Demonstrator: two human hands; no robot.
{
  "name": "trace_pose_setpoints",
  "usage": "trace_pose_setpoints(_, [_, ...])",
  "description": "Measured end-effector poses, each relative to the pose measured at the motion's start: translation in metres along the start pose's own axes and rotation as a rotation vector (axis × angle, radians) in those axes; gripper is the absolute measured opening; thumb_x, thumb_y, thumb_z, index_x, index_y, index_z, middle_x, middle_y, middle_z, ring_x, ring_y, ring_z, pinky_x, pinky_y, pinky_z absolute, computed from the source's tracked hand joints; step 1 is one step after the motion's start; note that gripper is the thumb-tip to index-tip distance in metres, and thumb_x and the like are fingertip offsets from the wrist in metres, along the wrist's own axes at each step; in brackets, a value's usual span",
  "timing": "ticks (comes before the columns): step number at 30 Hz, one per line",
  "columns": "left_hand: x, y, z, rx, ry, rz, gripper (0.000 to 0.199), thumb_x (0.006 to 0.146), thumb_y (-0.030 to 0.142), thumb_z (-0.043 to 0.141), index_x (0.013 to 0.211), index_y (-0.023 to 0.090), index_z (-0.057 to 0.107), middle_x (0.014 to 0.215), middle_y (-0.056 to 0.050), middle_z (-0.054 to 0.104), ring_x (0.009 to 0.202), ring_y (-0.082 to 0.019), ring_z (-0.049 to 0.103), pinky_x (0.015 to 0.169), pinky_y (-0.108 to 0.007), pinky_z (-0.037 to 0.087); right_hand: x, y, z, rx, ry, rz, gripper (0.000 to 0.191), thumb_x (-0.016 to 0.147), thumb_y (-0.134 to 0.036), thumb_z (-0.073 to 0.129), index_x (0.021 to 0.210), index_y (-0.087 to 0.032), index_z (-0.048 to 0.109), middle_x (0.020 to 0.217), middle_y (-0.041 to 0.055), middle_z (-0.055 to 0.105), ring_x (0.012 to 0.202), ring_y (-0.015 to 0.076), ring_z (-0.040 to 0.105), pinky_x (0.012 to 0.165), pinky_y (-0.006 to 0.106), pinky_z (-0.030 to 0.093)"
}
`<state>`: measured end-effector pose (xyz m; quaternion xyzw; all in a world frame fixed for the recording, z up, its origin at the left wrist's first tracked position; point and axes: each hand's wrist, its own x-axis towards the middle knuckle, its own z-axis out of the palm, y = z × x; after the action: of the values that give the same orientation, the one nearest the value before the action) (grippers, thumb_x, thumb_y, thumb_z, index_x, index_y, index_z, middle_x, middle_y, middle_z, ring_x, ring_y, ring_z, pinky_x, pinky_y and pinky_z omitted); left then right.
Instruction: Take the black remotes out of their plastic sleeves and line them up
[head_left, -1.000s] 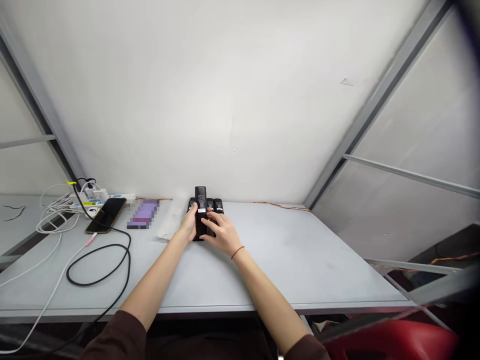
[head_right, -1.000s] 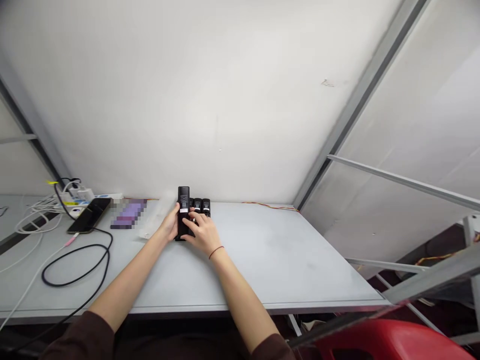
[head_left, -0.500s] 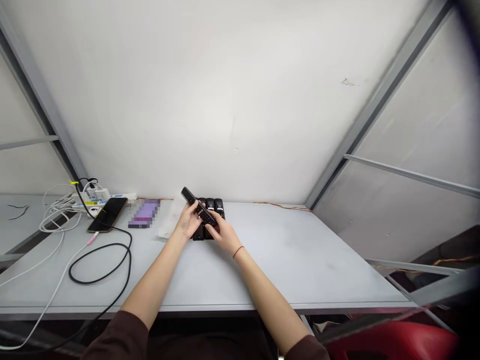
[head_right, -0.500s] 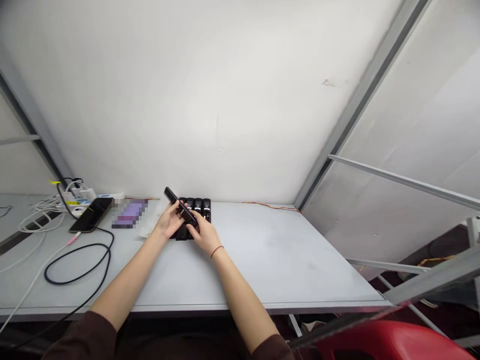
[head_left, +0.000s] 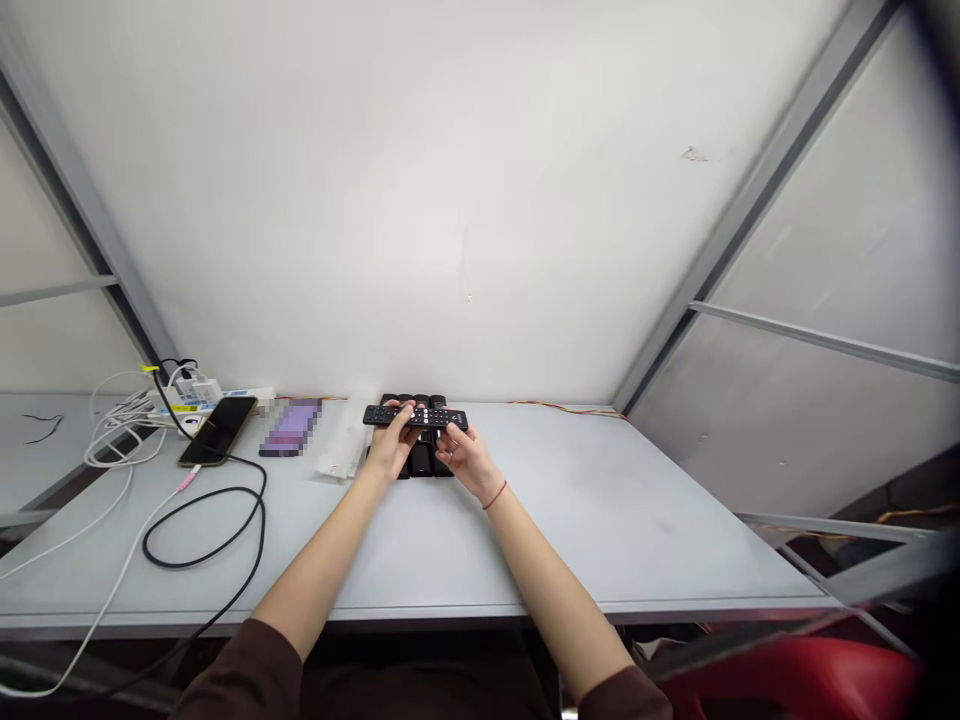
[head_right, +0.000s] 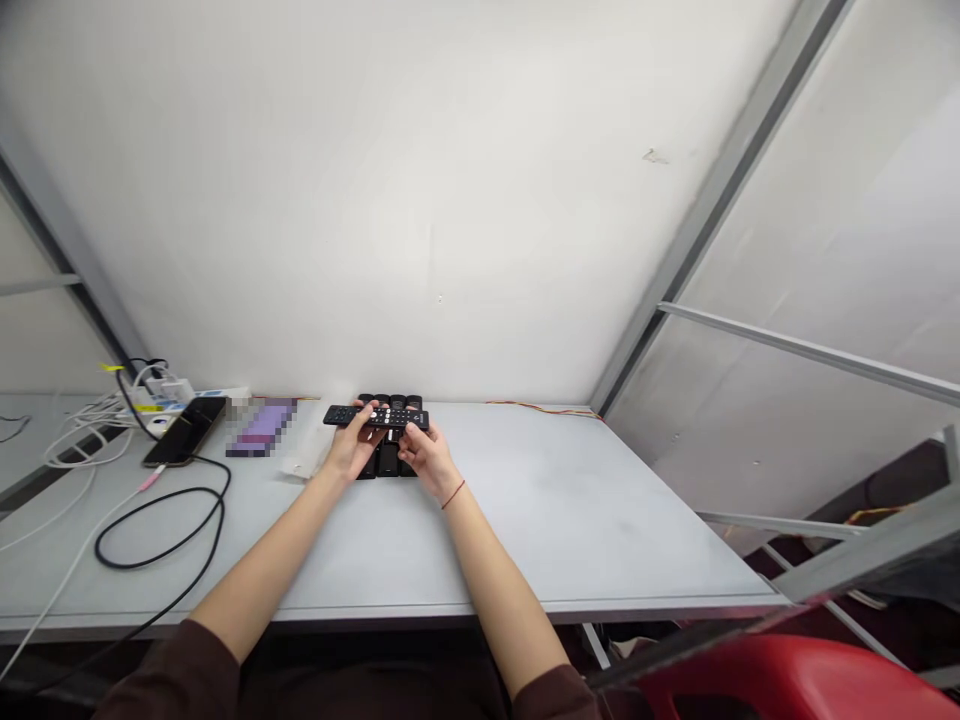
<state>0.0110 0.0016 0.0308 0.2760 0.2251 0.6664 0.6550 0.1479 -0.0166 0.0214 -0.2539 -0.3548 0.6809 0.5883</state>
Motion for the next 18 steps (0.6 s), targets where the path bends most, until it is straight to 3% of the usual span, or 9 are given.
trace_pose_setpoints(3, [-0.004, -0.006, 0.001, 0.163, -0.108, 0.058, 0.034, 0.068, 0.023, 0.072, 0.095, 0.023, 0.052, 0.106, 0.0, 0.061, 0.102, -0.016, 0.057, 0.089, -0.034, 0.046, 0.005, -0.002, -0.007, 0.09, 0.086, -0.023, 0.026, 0.069, -0.037, 0.071, 0.087, -0.021, 0.061, 0.061, -0.0047, 0.052, 0.056, 0.0084, 0.051, 0.051, 0.02, 0.044])
trace_pose_setpoints(5, [-0.005, -0.011, 0.001, 0.298, -0.181, 0.106, 0.033, 0.07, 0.028, 0.071, 0.098, 0.023, 0.054, 0.111, -0.003, 0.06, 0.104, -0.018, 0.056, 0.091, -0.037, 0.046, 0.007, -0.005, -0.011, 0.144, 0.129, -0.023, 0.026, 0.07, -0.043, 0.07, 0.081, -0.021, 0.061, 0.061, -0.0042, 0.052, 0.055, 0.0091, 0.05, 0.05, 0.021, 0.044])
trace_pose_setpoints(11, [-0.01, -0.019, 0.002, 0.542, -0.362, 0.231, 0.034, 0.075, 0.034, 0.067, 0.105, 0.023, 0.058, 0.112, -0.005, 0.059, 0.107, -0.019, 0.054, 0.095, -0.038, 0.043, 0.008, -0.008, -0.017, 0.194, 0.194, 0.006, 0.029, 0.078, -0.048, 0.06, 0.089, -0.021, 0.061, 0.064, -0.0034, 0.055, 0.055, 0.0088, 0.052, 0.053, 0.021, 0.047])
trace_pose_setpoints(15, [-0.012, -0.022, 0.001, 0.636, -0.393, 0.268, 0.034, 0.075, 0.034, 0.066, 0.107, 0.024, 0.059, 0.115, -0.007, 0.056, 0.107, -0.021, 0.054, 0.091, -0.037, 0.046, 0.009, -0.005, -0.019, 0.182, 0.215, 0.033, 0.029, 0.076, -0.044, 0.062, 0.092, -0.021, 0.059, 0.064, -0.0025, 0.056, 0.055, 0.0104, 0.054, 0.053, 0.023, 0.048])
trace_pose_setpoints(18, [-0.012, -0.022, 0.0, 0.647, -0.348, 0.264, 0.043, 0.076, 0.037, 0.065, 0.116, 0.025, 0.055, 0.117, -0.008, 0.055, 0.112, -0.022, 0.051, 0.092, -0.038, 0.045, 0.009, -0.004, -0.02, 0.176, 0.209, 0.046, 0.027, 0.073, -0.041, 0.064, 0.091, -0.022, 0.058, 0.062, -0.0023, 0.057, 0.055, 0.0118, 0.055, 0.052, 0.024, 0.048])
